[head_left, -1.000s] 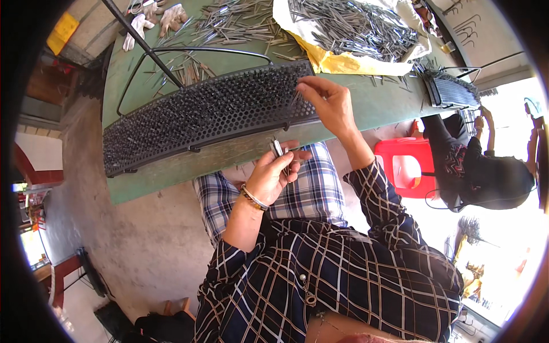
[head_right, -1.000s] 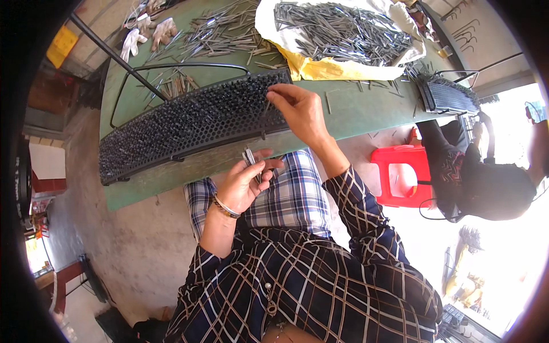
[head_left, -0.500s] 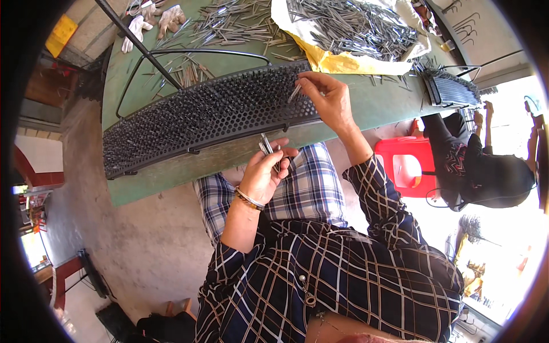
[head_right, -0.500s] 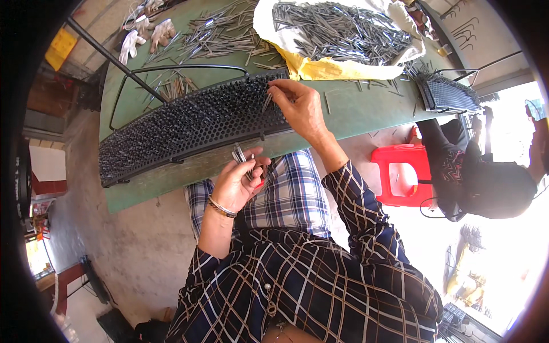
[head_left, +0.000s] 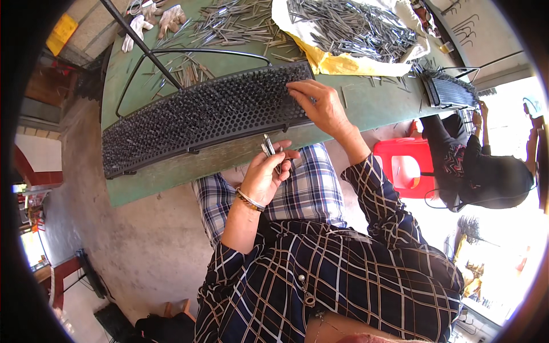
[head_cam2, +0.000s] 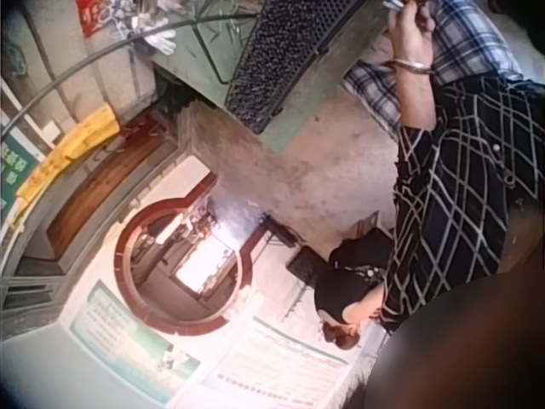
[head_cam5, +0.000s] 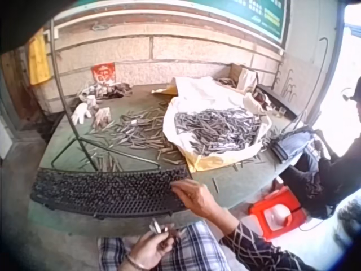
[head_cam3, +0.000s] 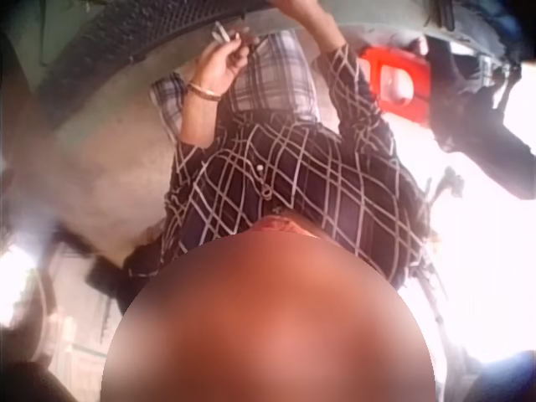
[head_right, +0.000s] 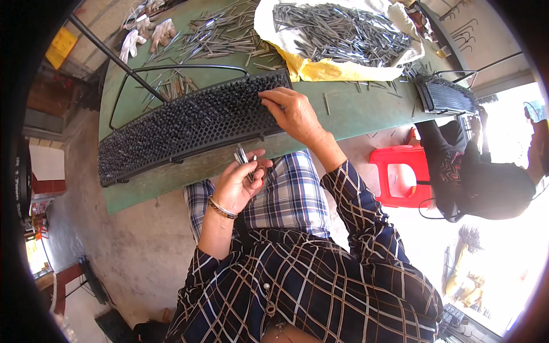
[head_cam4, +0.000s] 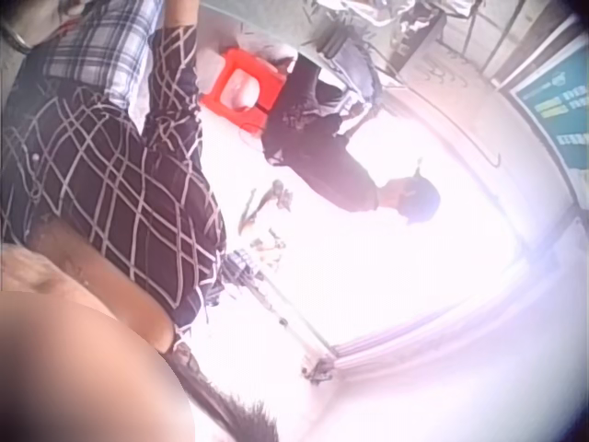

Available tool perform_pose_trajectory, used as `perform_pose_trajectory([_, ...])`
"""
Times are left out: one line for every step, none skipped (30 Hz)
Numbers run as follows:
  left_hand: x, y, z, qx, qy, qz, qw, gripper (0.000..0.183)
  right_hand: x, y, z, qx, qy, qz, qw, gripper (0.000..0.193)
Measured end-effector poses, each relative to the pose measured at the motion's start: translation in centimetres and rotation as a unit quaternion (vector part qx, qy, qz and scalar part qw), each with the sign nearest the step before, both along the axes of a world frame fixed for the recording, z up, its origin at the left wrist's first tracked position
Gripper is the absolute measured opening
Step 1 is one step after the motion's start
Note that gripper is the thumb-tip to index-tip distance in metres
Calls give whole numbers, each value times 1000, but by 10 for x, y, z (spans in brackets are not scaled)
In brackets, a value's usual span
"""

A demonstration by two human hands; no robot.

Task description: Manually placing metal spokes into a template for assembly on a fabrication floor.

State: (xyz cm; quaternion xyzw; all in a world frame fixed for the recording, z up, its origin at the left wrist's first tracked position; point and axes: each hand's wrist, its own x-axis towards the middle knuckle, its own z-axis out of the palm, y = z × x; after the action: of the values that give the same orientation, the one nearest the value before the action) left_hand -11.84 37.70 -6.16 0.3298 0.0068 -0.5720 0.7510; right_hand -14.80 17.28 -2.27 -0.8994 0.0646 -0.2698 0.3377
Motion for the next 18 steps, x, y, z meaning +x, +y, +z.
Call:
perform_pose_trajectory([0, -1, 1, 0, 1, -3, 1000, 31, -1, 0, -1, -15, -8, 0, 1000, 18])
perform_pose_trajectory([0, -1, 1, 0, 2, -6, 1000, 31, -2, 0, -3, -31, -16, 0, 999, 18])
perform_pose_trajectory([0, -2, 2, 0, 3, -6, 1000, 31, -2, 0, -5, -31, -16, 0, 999, 18])
perform_pose_trajectory([0, -2, 3, -4, 2, -11, 1000, 31, -2, 2, -7, -48, -22, -5, 999, 18])
perform_pose_trajectory([0, -2, 3, -7, 1, -16, 1000, 32, -2, 2, -8, -66, -27, -11, 997, 19])
perform_pose_trajectory([0, -2, 3, -7, 1, -16, 1000, 32, -2, 2, -7, -66, -27, -11, 997, 19])
perform_pose_trajectory([-1, -2, 4, -6, -10, -20, 1000, 32, -2, 3, -6, -94, -27, -20, 995, 19])
perform_pose_trajectory([-2, -3, 4, -4, -20, -23, 1000, 33, -1, 3, -5, -121, -27, -30, 992, 19])
perform_pose_trajectory([-3, -2, 5, -4, -21, -23, 1000, 33, -1, 4, -5, -121, -27, -29, 992, 19])
perform_pose_trajectory([-4, -2, 7, 4, -21, -38, 999, 33, -1, 5, -7, -115, -30, -29, 993, 18])
perform_pose_trajectory([-5, -1, 9, 13, -22, -52, 998, 33, -2, 6, -8, -108, -34, -29, 993, 18])
perform_pose_trajectory([-5, -1, 12, 12, -22, -52, 998, 33, -3, 6, -7, -108, -34, -29, 993, 18])
perform_pose_trajectory([-5, 0, 16, 17, -38, -66, 997, 34, -3, 7, -6, -117, -30, -30, 992, 17])
perform_pose_trajectory([-5, 0, 18, 22, -54, -79, 995, 35, -4, 7, -5, -125, -25, -31, 991, 17])
perform_pose_trajectory([-5, 1, 18, 22, -54, -79, 995, 35, -2, 8, -4, -125, -25, -30, 991, 17])
perform_pose_trajectory([-6, 0, 18, 16, -54, -79, 995, 35, -1, 9, -3, -138, -26, -23, 990, 17])
perform_pose_trajectory([-6, 0, 19, 10, -54, -78, 995, 34, 0, 9, -2, -151, -28, -15, 988, 17])
perform_pose_trajectory([-5, -1, 14, 9, -54, -79, 995, 34, 0, 9, -1, -151, -27, -16, 988, 17])
